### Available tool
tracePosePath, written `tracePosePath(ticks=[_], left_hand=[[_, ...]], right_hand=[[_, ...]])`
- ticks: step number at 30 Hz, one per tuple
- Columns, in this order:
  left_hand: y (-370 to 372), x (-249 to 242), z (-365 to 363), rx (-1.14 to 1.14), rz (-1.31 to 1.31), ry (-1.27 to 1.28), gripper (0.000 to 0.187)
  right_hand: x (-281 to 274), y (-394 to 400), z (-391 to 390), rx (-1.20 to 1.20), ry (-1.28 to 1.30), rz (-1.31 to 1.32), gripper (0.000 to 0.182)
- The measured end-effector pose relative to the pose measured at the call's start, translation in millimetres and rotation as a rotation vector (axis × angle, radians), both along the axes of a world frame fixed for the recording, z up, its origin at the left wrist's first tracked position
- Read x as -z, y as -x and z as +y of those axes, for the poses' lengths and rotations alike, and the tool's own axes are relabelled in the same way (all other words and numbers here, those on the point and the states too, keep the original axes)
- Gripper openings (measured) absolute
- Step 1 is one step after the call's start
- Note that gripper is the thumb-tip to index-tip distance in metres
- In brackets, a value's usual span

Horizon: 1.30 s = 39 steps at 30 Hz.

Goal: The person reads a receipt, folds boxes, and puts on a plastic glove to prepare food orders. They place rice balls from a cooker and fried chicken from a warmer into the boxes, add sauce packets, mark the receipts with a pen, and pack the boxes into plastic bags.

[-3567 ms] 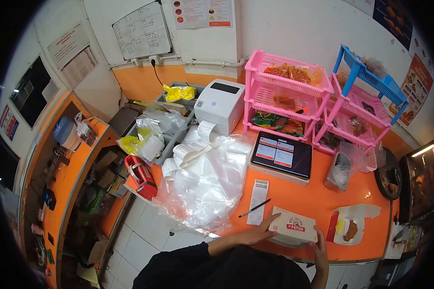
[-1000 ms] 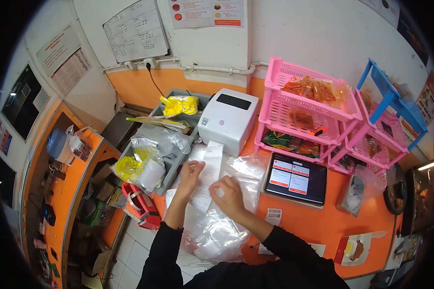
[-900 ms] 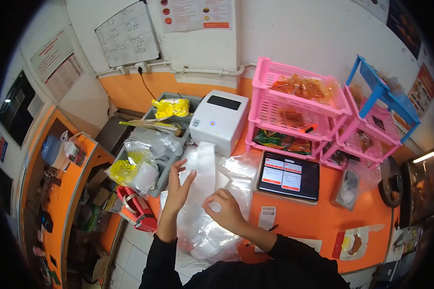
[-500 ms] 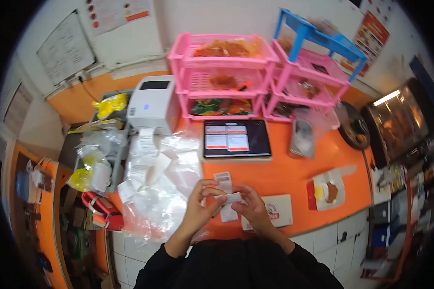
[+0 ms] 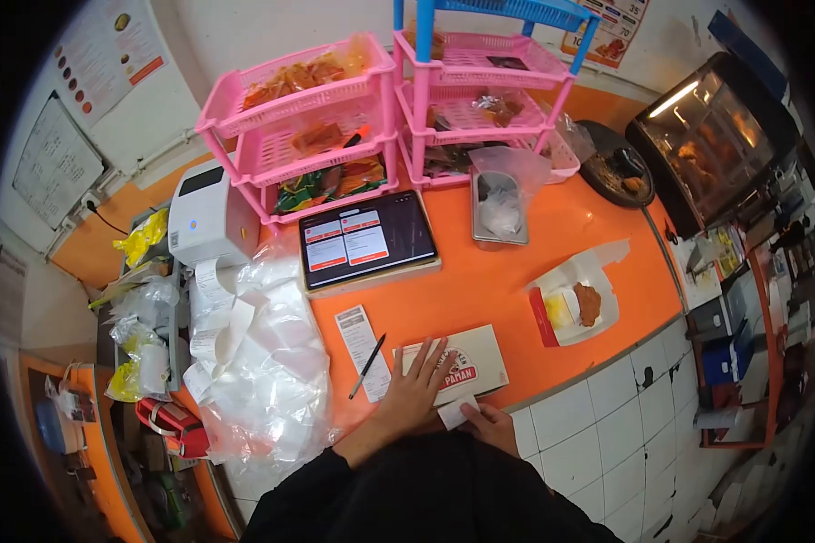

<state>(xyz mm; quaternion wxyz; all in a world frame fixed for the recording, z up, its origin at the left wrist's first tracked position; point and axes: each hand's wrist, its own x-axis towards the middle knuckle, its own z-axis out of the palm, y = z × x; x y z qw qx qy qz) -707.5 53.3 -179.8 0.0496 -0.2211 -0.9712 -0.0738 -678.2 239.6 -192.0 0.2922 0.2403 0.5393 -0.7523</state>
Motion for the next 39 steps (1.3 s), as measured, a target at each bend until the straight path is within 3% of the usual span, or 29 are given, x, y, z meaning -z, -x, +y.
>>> tracePosePath(ticks=[2, 4, 8, 10, 12, 19, 23, 28, 31, 32, 33, 36, 37, 39], left_hand=[[-0.5, -14.7, -0.5, -0.005, -0.136, -0.025, 0.085], [-1.1, -10.4, 0.0, -0.011, -0.111, -0.069, 0.087], [-0.1, -13.7, -1.6, 0.016, -0.128, 0.025, 0.091], [-0.5, -18.5, -2.9, 0.023, -0.142, 0.055, 0.093], [-0.6, -24.1, -4.4, 0.017, -0.213, -0.177, 0.097], [-1.8, -16.3, -1.2, -0.027, -0.182, -0.314, 0.094], [0.5, -8.0, 0.0, -0.061, -0.120, -0.183, 0.085], [-0.7, -19.3, 0.2, -0.054, -0.170, -0.199, 0.083], [3.2, -46.5, 7.5, -0.142, -0.281, -0.426, 0.084], [12.9, -46.3, 15.2, -0.129, -0.275, -0.432, 0.084], [23.7, -45.3, 23.1, -0.089, -0.220, -0.515, 0.079], [62.7, -45.9, 71.6, -0.097, -0.118, -0.594, 0.054], [77.8, -39.6, 93.9, -0.140, -0.118, -0.554, 0.050], [112.1, -37.7, 134.5, -0.203, -0.391, -0.294, 0.045]], right_hand=[[1.3, 2.3, -9.3, 0.058, -0.030, 0.037, 0.028], [1.3, 5.0, -14.5, 0.217, 0.001, -0.087, 0.031], [6.4, 12.5, -12.1, 0.141, -0.034, -0.114, 0.032], [3.8, 15.8, -14.5, 0.023, -0.317, 0.103, 0.035], [-12.3, 17.6, -15.1, -0.002, -0.362, 0.140, 0.036], [13.1, 22.5, 7.0, -0.267, -0.660, 0.485, 0.031], [34.4, 27.7, 22.2, -0.336, -0.640, 0.596, 0.025], [19.6, 37.4, 39.0, -0.449, -0.456, 0.427, 0.016], [40.4, 59.0, 106.4, -0.227, -0.419, 0.656, 0.030], [34.4, 76.8, 129.8, 0.009, -0.505, 0.823, 0.029], [-6.6, 91.8, 143.4, 0.195, -0.482, 0.732, 0.022], [-15.6, 156.5, 191.9, 0.418, -1.223, 1.095, 0.018], [-1.2, 168.5, 210.2, 0.423, -1.220, 1.094, 0.018], [23.7, 194.5, 238.7, -0.007, -1.177, 0.935, 0.022]])
